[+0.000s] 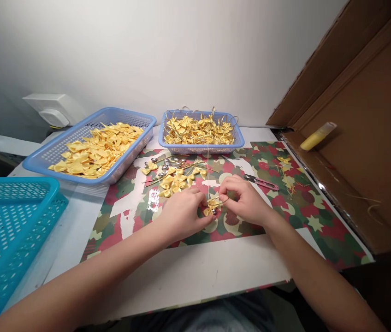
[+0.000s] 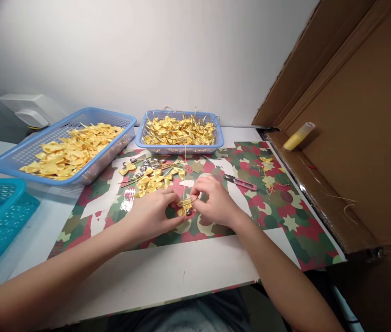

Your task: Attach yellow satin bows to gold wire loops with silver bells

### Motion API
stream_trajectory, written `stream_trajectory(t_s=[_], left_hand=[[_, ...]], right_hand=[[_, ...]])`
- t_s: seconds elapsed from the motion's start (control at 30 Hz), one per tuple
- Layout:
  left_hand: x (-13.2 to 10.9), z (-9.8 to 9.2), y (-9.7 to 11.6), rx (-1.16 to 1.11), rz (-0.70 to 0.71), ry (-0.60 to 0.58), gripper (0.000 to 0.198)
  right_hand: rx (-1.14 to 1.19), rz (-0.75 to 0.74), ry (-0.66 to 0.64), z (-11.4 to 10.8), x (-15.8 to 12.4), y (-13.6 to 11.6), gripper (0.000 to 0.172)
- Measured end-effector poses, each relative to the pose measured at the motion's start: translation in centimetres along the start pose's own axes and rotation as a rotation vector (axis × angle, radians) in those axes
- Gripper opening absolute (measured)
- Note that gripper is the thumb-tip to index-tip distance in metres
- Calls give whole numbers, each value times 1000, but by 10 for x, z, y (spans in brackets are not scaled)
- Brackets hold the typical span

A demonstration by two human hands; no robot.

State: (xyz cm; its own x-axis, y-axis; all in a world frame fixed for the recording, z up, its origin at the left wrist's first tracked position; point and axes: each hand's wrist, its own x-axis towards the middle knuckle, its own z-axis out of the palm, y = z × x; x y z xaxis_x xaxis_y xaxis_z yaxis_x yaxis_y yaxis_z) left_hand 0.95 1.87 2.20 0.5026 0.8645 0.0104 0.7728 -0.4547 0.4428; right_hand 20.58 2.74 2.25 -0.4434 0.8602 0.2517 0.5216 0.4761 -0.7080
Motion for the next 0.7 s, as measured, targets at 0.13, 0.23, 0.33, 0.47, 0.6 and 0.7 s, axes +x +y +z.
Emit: stream_trajectory(t_s=[0.13,0.23,0.33,0.47,0.6,0.7], left_hand=[[0,9,2,22,16,-5,11],[1,12,0,-12,28,-10,3],[2,11,-2,-104,33,-7,3],[4,7,-3,-355,-55,-23,7],[6,3,-3,-621,-121,-106,9],[8,3,-4,-792,-155,-124,11]], right_hand=[[-8,80,-211,-6,-1,3,17],[44,132,-310,-3,-2,3,17],[33,145,-312,0,-3,1,19],[14,105,-217,-5,-3,-5,19],[80,101,-146,-13,-5,-9,15],[234,234,-180,-12,-6,-8,16]])
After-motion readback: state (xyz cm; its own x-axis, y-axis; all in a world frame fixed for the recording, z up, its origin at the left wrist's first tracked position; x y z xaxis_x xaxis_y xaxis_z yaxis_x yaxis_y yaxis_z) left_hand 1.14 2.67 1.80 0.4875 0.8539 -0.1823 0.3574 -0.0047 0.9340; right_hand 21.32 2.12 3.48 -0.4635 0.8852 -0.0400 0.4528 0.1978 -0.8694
